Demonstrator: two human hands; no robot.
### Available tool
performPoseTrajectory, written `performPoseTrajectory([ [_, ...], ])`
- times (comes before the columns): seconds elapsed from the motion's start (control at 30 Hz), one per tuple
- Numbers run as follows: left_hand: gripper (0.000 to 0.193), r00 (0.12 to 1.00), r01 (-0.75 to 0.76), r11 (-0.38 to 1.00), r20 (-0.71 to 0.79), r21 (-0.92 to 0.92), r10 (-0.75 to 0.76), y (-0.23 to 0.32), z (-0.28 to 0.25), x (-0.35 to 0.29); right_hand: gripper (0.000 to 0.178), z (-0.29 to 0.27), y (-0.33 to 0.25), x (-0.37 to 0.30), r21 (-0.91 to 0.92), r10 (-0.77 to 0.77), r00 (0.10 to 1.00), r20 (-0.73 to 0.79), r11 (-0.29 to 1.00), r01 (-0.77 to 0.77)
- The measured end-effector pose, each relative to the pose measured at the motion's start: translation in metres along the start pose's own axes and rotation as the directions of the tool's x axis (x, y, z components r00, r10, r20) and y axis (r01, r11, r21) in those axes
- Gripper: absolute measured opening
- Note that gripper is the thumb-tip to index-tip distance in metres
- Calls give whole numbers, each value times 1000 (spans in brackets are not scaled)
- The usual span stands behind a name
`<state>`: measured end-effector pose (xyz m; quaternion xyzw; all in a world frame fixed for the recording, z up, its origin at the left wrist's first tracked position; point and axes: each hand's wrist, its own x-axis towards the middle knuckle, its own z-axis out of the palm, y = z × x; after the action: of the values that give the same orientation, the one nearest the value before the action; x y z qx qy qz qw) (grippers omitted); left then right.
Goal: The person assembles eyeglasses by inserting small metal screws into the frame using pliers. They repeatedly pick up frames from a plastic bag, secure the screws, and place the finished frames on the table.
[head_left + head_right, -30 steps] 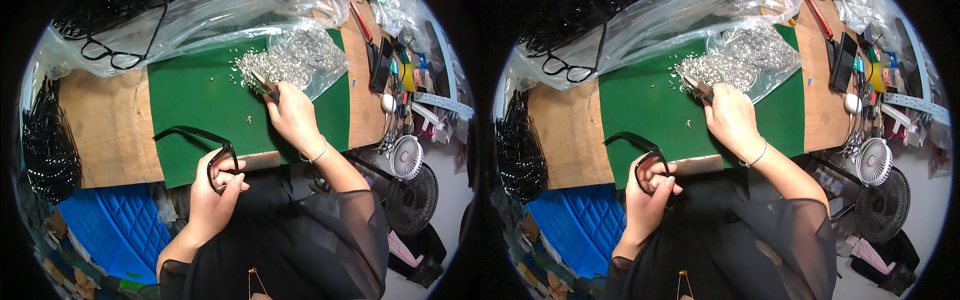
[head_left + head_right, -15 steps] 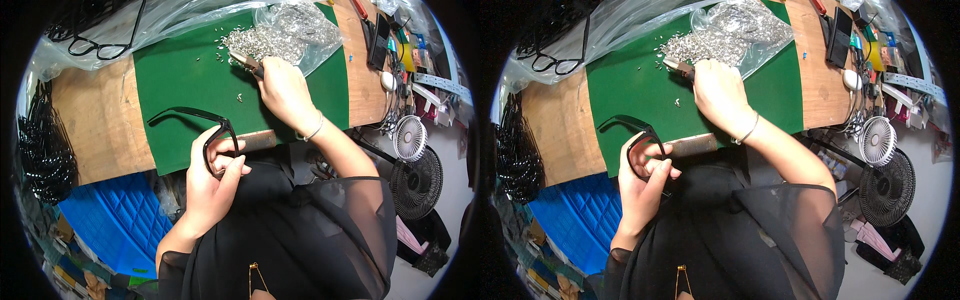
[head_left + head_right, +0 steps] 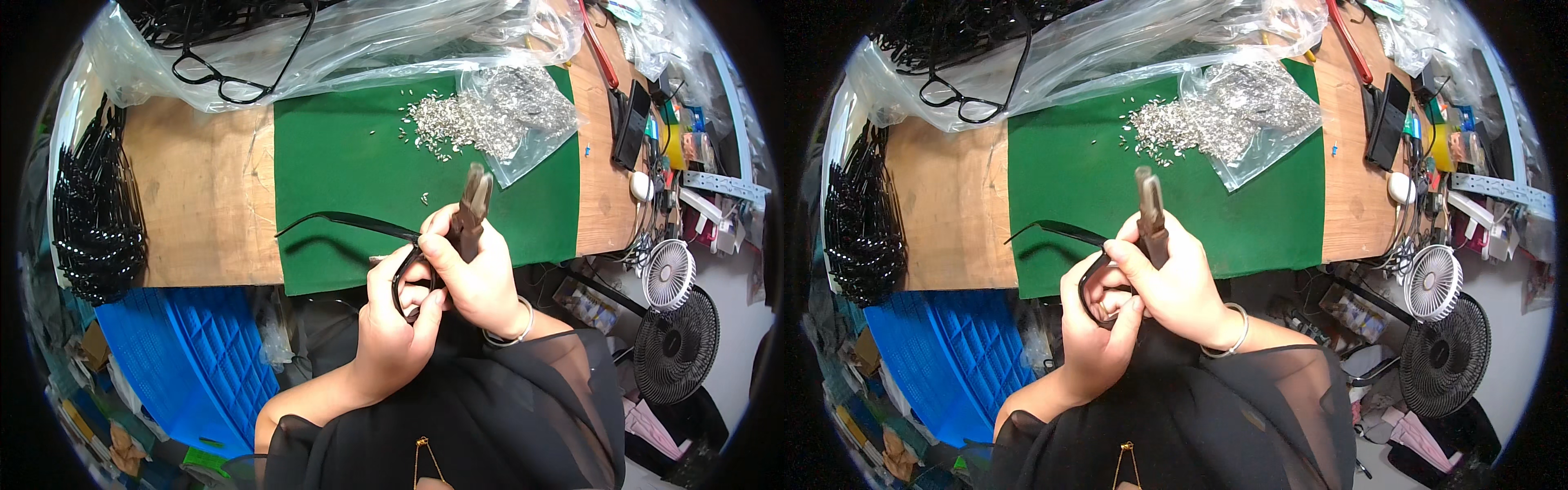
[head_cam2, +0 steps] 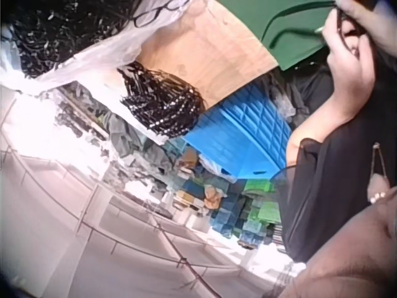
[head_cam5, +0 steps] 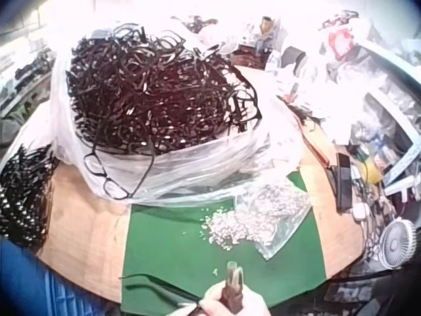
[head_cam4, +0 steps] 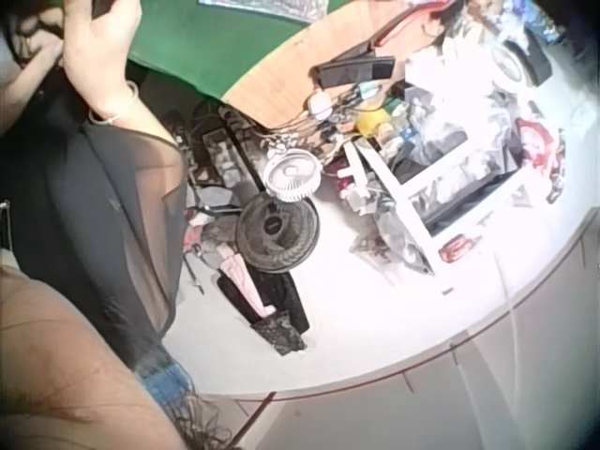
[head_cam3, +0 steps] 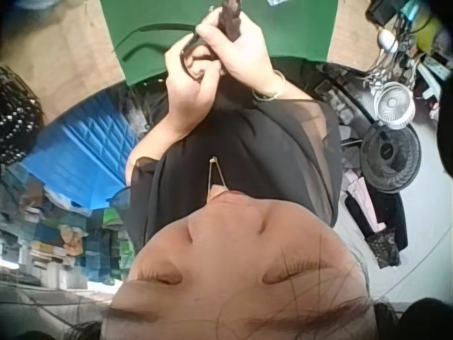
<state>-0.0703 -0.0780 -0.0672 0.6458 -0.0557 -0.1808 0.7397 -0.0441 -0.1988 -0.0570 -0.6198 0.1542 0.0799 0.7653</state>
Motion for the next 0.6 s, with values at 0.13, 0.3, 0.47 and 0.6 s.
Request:
performPoseTrajectory([
  [0.13, 50, 998, 58, 998, 4, -38, -58, 3, -4, 1, 16, -5, -9, 4, 122, 232, 967, 108, 962, -245],
  [0.3, 51, 990, 124, 986, 76, -112, -116, 13, -11, 5, 17, -6, -18, 4, 82, 273, 952, 137, 955, -286],
  [0.47, 48, 956, 288, 868, 173, -403, -237, 30, -21, 6, 19, -4, -22, -1, 165, 182, 964, 193, 963, -215],
  [0.6, 46, 939, 335, 883, 187, -327, -287, 50, -44, -5, 25, -32, -22, 5, -365, -162, 907, 388, 877, 313],
])
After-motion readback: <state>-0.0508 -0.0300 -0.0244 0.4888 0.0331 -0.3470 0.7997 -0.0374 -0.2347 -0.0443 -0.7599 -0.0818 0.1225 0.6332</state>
